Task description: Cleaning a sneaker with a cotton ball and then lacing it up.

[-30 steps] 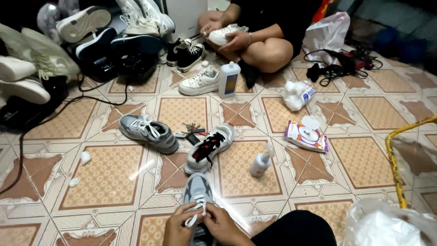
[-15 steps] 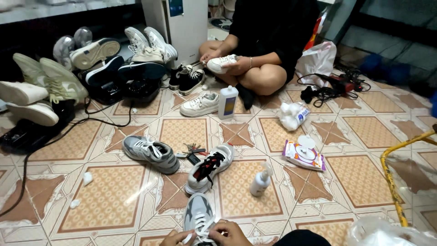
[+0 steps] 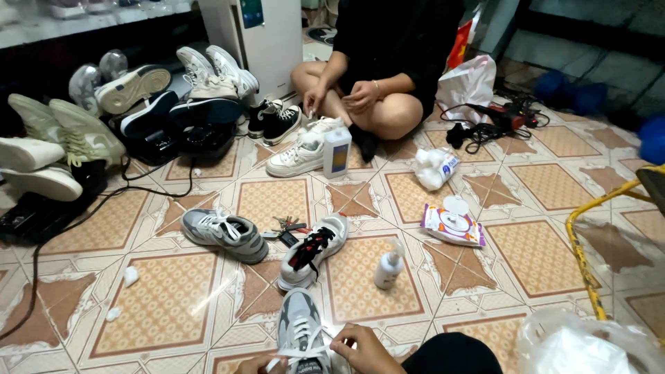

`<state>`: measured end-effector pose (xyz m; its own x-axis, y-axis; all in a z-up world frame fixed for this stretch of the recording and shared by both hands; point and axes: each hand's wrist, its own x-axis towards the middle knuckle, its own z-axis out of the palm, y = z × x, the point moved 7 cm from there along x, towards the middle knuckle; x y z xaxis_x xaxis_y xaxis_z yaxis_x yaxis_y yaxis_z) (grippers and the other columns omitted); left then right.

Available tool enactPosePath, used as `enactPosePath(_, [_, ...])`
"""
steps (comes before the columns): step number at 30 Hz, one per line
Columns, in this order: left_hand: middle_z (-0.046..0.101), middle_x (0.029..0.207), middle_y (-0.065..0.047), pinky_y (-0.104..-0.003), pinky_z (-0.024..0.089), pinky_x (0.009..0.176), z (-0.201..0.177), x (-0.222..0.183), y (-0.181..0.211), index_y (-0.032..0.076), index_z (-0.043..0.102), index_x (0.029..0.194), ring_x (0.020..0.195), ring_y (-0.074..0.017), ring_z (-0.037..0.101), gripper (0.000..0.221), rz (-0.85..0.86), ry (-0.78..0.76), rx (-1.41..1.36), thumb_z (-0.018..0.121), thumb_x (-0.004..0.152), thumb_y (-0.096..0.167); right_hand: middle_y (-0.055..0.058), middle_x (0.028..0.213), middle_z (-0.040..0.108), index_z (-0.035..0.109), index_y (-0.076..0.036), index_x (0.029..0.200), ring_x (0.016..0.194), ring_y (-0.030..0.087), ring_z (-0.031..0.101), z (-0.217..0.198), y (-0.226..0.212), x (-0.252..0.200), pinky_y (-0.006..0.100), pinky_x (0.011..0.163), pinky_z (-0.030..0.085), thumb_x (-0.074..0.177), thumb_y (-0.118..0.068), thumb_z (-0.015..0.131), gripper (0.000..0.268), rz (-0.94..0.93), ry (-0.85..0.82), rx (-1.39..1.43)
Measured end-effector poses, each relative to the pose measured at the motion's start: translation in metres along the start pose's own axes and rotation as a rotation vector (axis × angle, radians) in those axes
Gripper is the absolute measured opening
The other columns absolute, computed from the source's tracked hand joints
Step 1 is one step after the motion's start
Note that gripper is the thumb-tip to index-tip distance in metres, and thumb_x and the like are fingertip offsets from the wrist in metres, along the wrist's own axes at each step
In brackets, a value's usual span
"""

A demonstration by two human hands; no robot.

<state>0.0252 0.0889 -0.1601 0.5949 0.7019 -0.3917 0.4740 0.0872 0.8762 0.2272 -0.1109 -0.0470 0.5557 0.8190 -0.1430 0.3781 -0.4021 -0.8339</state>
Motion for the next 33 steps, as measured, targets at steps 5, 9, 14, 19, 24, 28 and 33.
enactPosePath(5, [0.084,0.078,0.011,-0.017,0.054,0.079,-0.009,-0.062,0.076,0.038,0.089,0.097,0.087,-0.0015,0.080,0.030,-0.145,0.110,0.427,0.073,0.077,0.054,-0.002,0.094,0.072,0.082,-0.015,0.095,0.083,0.009,0.067,0.010,-0.020,-0.004,0.023,0.077,0.051,0.095,-0.026,0.073,0.015,-0.014,-0.055,0.215])
enactPosePath(9, [0.078,0.064,0.007,-0.018,0.054,0.066,-0.004,-0.055,0.058,0.038,0.087,0.087,0.063,-0.0040,0.073,0.024,-0.134,0.182,0.395,0.085,0.068,0.053,0.001,0.086,0.064,0.081,-0.005,0.095,0.064,0.007,0.062,0.030,0.007,0.004,0.025,0.039,0.053,0.088,-0.018,0.087,0.016,0.093,0.025,0.444])
enactPosePath(14, [0.086,0.079,0.013,-0.013,0.058,0.072,0.005,-0.061,0.064,0.034,0.082,0.093,0.080,0.0037,0.084,0.032,-0.087,0.030,0.327,0.093,0.064,0.041,-0.002,0.090,0.077,0.086,-0.013,0.088,0.079,0.007,0.067,0.028,-0.011,0.000,0.019,0.075,0.052,0.084,-0.022,0.085,0.010,0.052,0.157,0.377])
enactPosePath(19, [0.087,0.085,0.009,-0.021,0.059,0.074,0.006,-0.060,0.067,0.030,0.075,0.103,0.073,-0.0056,0.081,0.045,-0.010,-0.025,0.385,0.095,0.065,0.044,-0.002,0.073,0.064,0.075,-0.015,0.076,0.068,0.006,0.058,0.035,-0.009,0.000,0.025,0.066,0.046,0.089,-0.034,0.084,0.025,0.037,0.194,0.229])
enactPosePath(24, [0.082,0.089,-0.001,-0.029,0.056,0.080,0.007,-0.080,0.092,0.029,0.066,0.117,0.079,-0.0177,0.078,0.064,0.033,-0.112,0.515,0.094,0.061,0.033,-0.001,0.067,0.062,0.073,-0.012,0.079,0.067,0.004,0.056,0.040,0.002,0.001,0.027,0.062,0.043,0.098,-0.033,0.074,0.029,0.037,0.186,0.308])
enactPosePath(28, [0.083,0.100,-0.002,-0.039,0.056,0.089,0.007,-0.069,0.068,0.034,0.061,0.124,0.101,-0.0288,0.079,0.068,-0.025,-0.006,0.683,0.087,0.060,0.038,-0.005,0.065,0.056,0.067,-0.014,0.084,0.058,0.003,0.052,0.063,0.035,0.013,0.021,0.053,0.043,0.104,-0.031,0.070,0.027,0.036,0.086,0.629])
enactPosePath(33, [0.085,0.087,-0.004,-0.038,0.056,0.089,0.004,-0.074,0.072,0.033,0.062,0.121,0.091,-0.0289,0.080,0.063,-0.114,0.074,0.638,0.085,0.062,0.033,0.000,0.083,0.063,0.065,-0.013,0.089,0.076,0.008,0.059,0.065,0.038,0.016,0.022,0.064,0.051,0.106,-0.028,0.067,0.022,0.127,0.009,0.946])
